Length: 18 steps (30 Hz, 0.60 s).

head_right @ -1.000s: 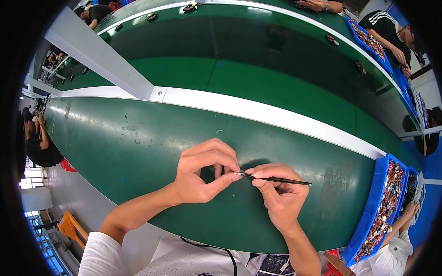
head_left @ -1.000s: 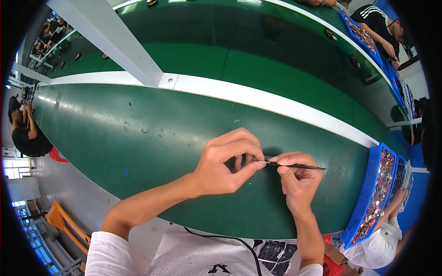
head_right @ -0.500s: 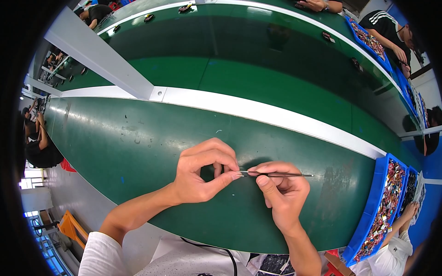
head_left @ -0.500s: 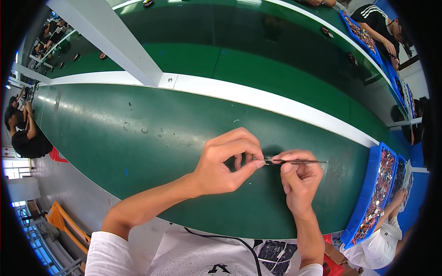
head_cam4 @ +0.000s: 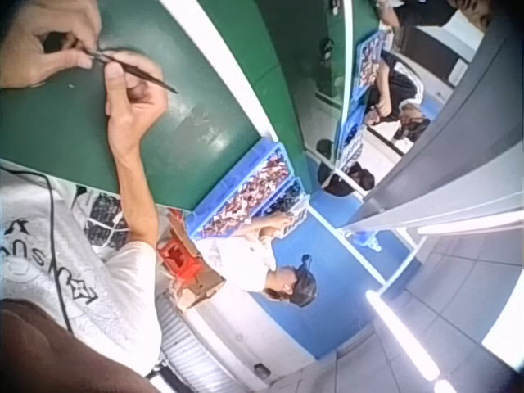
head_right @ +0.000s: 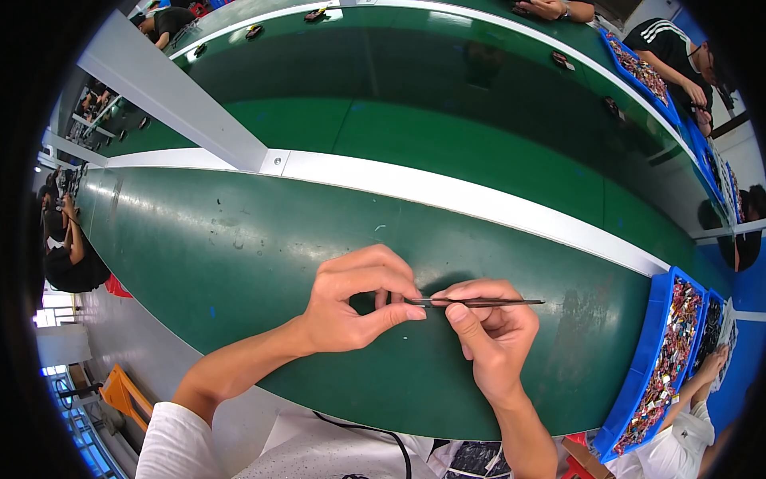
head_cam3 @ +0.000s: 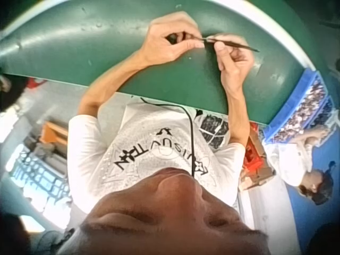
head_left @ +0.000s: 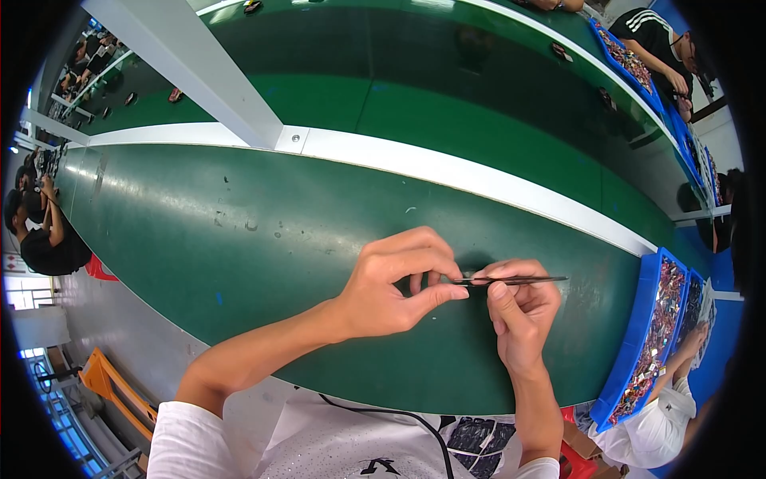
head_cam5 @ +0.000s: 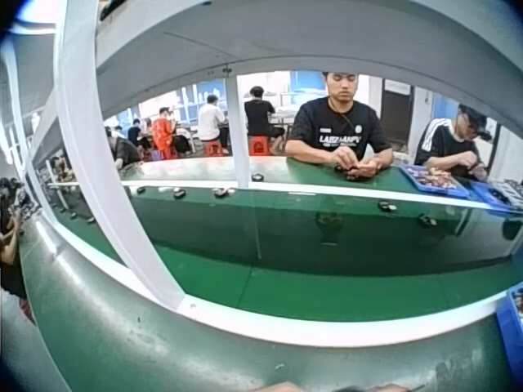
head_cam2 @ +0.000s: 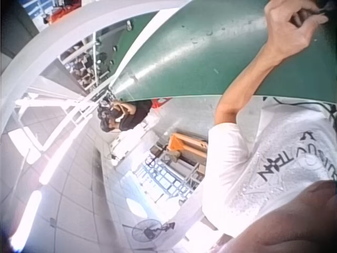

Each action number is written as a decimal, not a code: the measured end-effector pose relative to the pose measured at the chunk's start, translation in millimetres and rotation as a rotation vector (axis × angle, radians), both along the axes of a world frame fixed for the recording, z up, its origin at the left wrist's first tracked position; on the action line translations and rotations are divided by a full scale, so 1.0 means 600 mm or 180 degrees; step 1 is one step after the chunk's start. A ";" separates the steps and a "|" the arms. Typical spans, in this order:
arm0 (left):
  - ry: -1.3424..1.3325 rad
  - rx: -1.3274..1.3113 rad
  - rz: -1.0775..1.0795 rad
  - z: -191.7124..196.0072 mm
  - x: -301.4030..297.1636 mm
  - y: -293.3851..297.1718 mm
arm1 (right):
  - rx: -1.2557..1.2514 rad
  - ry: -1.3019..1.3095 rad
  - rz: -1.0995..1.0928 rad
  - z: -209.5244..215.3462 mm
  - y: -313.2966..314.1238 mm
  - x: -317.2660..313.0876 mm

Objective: Assembling small electronic components or toy parts using tweezers at a factory assembly line.

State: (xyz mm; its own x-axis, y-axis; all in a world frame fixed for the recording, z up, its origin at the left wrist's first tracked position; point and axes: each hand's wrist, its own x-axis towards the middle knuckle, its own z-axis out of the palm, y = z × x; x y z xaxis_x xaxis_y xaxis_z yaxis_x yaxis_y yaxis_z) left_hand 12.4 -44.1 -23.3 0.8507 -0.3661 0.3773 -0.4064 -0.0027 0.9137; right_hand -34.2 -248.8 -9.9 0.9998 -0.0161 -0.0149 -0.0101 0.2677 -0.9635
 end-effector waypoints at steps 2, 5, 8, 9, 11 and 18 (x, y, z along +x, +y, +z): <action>-0.0051 0.0013 0.0067 0.002 -0.002 -0.002 | -0.0029 0.0010 -0.0011 0.001 0.000 -0.001; -0.0136 0.0024 0.0161 0.001 -0.004 -0.005 | -0.0130 0.0016 -0.0022 0.003 -0.001 0.000; -0.0194 0.0037 0.0190 0.002 -0.004 -0.003 | -0.0170 0.0058 -0.0061 0.005 0.000 -0.001; -0.0217 0.0050 0.0192 0.003 -0.004 -0.003 | -0.0138 0.0106 -0.0098 0.006 0.000 -0.001; -0.0220 0.0055 0.0192 0.002 -0.004 -0.003 | -0.0122 0.0091 -0.0093 0.005 0.000 0.000; 0.0099 0.0075 0.0171 0.009 -0.004 -0.003 | -0.0128 0.0035 -0.0109 0.006 0.001 0.002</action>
State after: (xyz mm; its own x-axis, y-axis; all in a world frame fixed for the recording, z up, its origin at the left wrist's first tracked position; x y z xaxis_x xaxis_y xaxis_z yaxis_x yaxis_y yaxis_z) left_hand 9.9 -45.8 -17.7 0.8805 -0.3282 0.3421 -0.3764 -0.0455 0.9253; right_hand -32.9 -248.4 -6.5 0.9984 -0.0512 -0.0247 -0.0123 0.2292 -0.9733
